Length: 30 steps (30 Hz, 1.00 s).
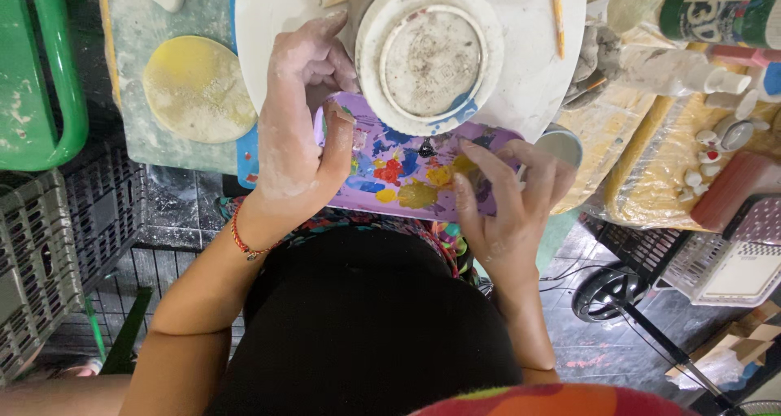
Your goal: The person applies paint to a small clay object using a brush. They pick up various containers of paint, dip the brush into the containers, and paint details onto the clay item and a small purple tray.
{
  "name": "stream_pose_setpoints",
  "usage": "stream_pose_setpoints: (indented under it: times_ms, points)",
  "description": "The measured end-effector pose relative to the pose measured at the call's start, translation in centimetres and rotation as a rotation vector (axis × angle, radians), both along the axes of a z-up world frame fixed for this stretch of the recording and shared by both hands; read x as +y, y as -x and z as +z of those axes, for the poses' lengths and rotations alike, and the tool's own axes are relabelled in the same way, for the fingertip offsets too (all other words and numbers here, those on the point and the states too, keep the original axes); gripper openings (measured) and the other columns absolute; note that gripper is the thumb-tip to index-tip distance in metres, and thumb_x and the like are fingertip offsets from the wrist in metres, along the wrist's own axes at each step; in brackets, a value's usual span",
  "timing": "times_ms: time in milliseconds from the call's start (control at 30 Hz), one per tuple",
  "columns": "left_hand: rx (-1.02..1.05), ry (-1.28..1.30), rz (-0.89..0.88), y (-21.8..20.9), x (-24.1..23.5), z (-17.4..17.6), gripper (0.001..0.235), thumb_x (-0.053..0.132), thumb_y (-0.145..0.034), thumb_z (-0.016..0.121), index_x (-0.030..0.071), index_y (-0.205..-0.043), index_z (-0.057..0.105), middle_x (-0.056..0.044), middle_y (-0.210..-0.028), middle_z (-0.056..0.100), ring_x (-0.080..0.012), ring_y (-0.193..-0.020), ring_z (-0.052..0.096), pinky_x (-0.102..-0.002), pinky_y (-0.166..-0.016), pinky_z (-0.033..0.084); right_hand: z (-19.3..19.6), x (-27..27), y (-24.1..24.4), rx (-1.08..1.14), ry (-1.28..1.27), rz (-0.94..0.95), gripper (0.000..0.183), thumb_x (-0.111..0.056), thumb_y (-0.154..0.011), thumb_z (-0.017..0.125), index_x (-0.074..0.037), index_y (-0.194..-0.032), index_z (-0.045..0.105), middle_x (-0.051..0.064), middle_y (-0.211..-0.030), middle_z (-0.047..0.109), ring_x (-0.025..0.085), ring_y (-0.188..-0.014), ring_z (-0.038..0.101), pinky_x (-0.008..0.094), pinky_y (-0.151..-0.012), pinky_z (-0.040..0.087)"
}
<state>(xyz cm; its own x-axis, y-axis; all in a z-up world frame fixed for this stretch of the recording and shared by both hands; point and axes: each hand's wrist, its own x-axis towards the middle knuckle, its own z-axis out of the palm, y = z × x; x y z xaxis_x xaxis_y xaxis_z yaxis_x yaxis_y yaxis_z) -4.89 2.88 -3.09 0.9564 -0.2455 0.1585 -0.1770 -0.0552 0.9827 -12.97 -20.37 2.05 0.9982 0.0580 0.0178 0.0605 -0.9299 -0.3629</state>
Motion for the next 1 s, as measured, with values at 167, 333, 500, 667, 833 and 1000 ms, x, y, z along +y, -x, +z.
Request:
stream_pose_setpoints:
  times_ms: [167,333,500,667,833,1000]
  points:
    - [0.014,-0.003,0.003,-0.1,0.0,0.2,0.063,-0.016,-0.099,0.050,0.007,-0.155,0.030,-0.008,-0.124,0.046,-0.0139,-0.111,0.056,-0.026,-0.101,0.053,0.3,-0.2,-0.8,-0.094,-0.086,-0.085,0.021,-0.010,-0.097,0.088,-0.018,-0.108,0.071,0.001,-0.113,0.057,0.024,-0.107,0.049,0.037,-0.099,0.036]
    - [0.012,0.011,0.005,-0.1,-0.1,0.1,0.063,-0.017,-0.100,0.049,0.007,-0.155,0.030,-0.008,-0.124,0.046,-0.0138,-0.112,0.055,-0.025,-0.102,0.054,0.7,0.1,-1.1,-0.044,-0.049,0.066,0.033,-0.013,-0.088,0.088,-0.021,-0.117,0.074,0.006,-0.113,0.058,0.026,-0.110,0.051,0.042,-0.101,0.035]
    - [0.039,0.025,0.000,-0.1,0.0,0.1,0.063,-0.017,-0.099,0.049,0.006,-0.154,0.030,-0.008,-0.123,0.046,-0.0140,-0.111,0.055,-0.025,-0.101,0.054,0.6,0.2,-1.3,0.008,0.022,0.142,0.042,-0.018,-0.089,0.085,-0.023,-0.130,0.075,0.006,-0.117,0.057,0.025,-0.115,0.053,0.044,-0.104,0.035]
    - [0.042,0.026,0.001,-0.1,0.0,0.1,0.063,-0.017,-0.099,0.049,0.007,-0.154,0.029,-0.008,-0.122,0.046,-0.0137,-0.111,0.056,-0.025,-0.103,0.054,0.6,0.3,-1.0,0.017,0.049,0.145,0.043,-0.020,-0.089,0.083,-0.025,-0.130,0.075,0.008,-0.120,0.055,0.026,-0.115,0.051,0.044,-0.105,0.035]
    - [0.025,0.017,-0.008,-0.1,0.1,0.0,0.063,-0.017,-0.102,0.050,0.008,-0.156,0.029,-0.008,-0.124,0.047,-0.0132,-0.110,0.055,-0.024,-0.101,0.053,0.4,0.2,-0.7,0.012,0.044,0.120,0.043,-0.020,-0.089,0.083,-0.025,-0.131,0.075,0.006,-0.119,0.055,0.026,-0.116,0.050,0.044,-0.107,0.035]
    - [0.016,0.019,-0.002,-0.2,0.0,0.2,0.061,-0.017,-0.102,0.049,0.007,-0.154,0.028,-0.008,-0.124,0.046,-0.0134,-0.111,0.055,-0.026,-0.103,0.052,0.2,-0.1,-0.8,0.009,0.033,0.118,0.041,-0.019,-0.091,0.083,-0.026,-0.131,0.075,0.006,-0.119,0.054,0.025,-0.114,0.050,0.043,-0.106,0.035]
